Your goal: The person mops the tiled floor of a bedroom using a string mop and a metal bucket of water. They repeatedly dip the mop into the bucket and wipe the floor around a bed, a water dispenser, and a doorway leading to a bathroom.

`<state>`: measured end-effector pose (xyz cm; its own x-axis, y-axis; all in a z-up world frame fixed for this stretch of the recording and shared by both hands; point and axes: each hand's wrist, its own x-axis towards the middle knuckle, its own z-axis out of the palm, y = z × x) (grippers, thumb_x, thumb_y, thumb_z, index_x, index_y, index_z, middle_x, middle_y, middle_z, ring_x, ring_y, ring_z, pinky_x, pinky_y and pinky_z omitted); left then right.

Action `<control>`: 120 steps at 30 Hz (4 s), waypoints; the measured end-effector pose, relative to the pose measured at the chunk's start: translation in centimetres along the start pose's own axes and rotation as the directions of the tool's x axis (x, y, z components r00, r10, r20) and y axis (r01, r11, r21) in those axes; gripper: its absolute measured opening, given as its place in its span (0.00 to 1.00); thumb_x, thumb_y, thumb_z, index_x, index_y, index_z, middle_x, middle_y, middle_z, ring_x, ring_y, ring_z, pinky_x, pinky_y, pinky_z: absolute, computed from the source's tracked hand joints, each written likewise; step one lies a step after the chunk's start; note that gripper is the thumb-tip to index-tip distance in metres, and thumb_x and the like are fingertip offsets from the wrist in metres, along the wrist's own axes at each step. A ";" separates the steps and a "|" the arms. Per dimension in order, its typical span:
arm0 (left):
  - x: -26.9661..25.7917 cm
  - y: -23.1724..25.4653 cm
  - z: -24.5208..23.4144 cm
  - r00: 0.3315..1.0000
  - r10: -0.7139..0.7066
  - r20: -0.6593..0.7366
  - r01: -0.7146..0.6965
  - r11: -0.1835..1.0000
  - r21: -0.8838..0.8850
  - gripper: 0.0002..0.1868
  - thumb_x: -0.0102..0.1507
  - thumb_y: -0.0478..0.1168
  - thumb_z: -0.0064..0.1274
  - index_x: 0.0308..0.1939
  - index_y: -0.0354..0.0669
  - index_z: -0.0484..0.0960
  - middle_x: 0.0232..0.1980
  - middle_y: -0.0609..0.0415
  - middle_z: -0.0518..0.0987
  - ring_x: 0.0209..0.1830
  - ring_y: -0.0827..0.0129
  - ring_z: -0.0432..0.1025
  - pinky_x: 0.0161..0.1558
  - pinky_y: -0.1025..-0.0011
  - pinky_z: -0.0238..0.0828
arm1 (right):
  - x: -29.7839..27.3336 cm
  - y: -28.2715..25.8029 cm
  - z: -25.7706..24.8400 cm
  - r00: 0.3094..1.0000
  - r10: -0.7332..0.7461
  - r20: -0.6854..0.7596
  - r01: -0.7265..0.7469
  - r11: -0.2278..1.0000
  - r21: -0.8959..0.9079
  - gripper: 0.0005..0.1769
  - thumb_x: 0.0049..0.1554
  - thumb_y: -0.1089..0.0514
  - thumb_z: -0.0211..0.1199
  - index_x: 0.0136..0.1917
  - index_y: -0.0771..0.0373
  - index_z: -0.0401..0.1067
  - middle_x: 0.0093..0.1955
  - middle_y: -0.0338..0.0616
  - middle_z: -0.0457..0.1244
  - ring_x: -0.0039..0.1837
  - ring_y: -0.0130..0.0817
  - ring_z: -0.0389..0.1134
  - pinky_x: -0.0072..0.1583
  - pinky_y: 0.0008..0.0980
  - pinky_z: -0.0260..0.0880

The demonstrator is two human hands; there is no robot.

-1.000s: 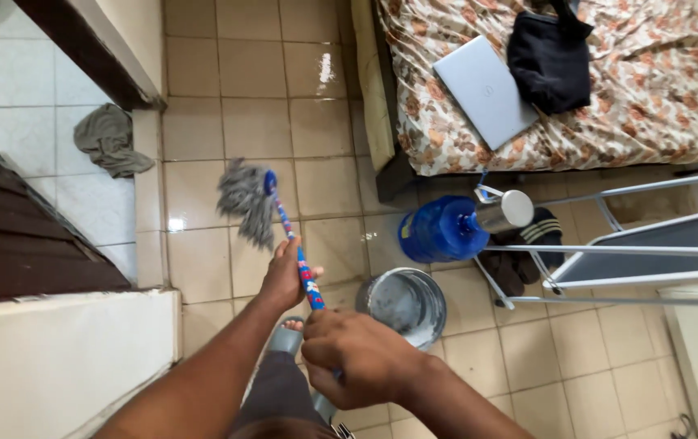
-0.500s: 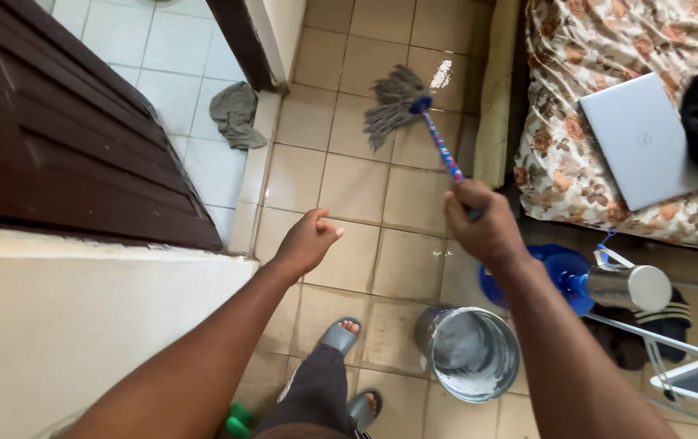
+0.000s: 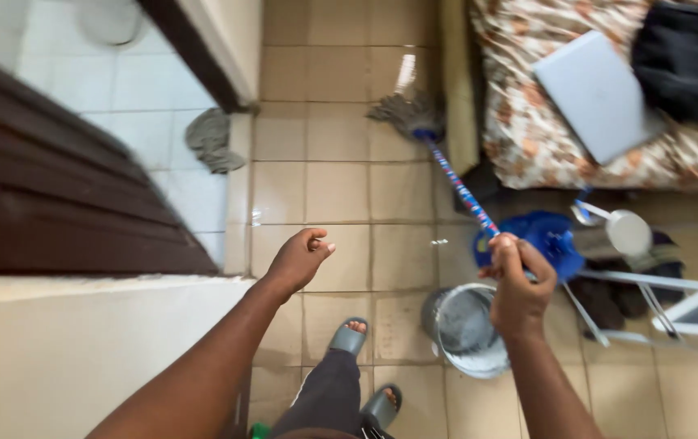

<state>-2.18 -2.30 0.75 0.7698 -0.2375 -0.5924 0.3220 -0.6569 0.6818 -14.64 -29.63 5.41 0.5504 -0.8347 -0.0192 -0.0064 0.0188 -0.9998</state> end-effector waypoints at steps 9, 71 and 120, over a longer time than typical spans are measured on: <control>-4.3 2.9 12.4 0.931 0.245 0.272 -0.264 0.964 0.034 0.23 0.56 0.49 0.51 0.53 0.47 0.77 0.49 0.54 0.81 0.49 0.71 0.75 0.51 0.74 0.67 | -10.4 -6.7 -10.6 0.996 0.029 0.088 -0.013 0.984 -0.176 0.13 0.56 0.66 0.54 0.30 0.69 0.70 0.36 0.44 0.64 0.29 0.25 0.56 0.30 0.22 0.59; -2.1 -9.8 6.1 0.934 0.245 0.262 -0.347 0.799 0.490 0.10 0.50 0.46 0.57 0.33 0.51 0.79 0.41 0.53 0.78 0.48 0.57 0.67 0.48 0.61 0.64 | -17.2 -12.3 0.8 0.772 0.256 0.582 -0.251 0.964 -0.092 0.17 0.56 0.59 0.54 0.27 0.67 0.65 0.40 0.56 0.69 0.48 0.41 0.68 0.50 0.35 0.65; -30.6 -10.8 16.4 0.852 -0.375 -0.364 0.259 0.908 -0.330 0.26 0.62 0.56 0.39 0.18 0.40 0.70 0.25 0.45 0.73 0.23 0.57 0.64 0.25 0.62 0.53 | -24.9 -17.5 -7.8 0.011 0.192 0.981 0.159 0.969 -0.191 0.18 0.53 0.52 0.60 0.28 0.66 0.73 0.22 0.36 0.56 0.29 0.24 0.54 0.35 0.24 0.53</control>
<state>-38.27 0.36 4.48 0.7360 0.3047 -0.6045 0.6734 -0.4215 0.6073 -34.80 -13.46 23.33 0.8244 0.5343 -0.1869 -0.0782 -0.2195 -0.9725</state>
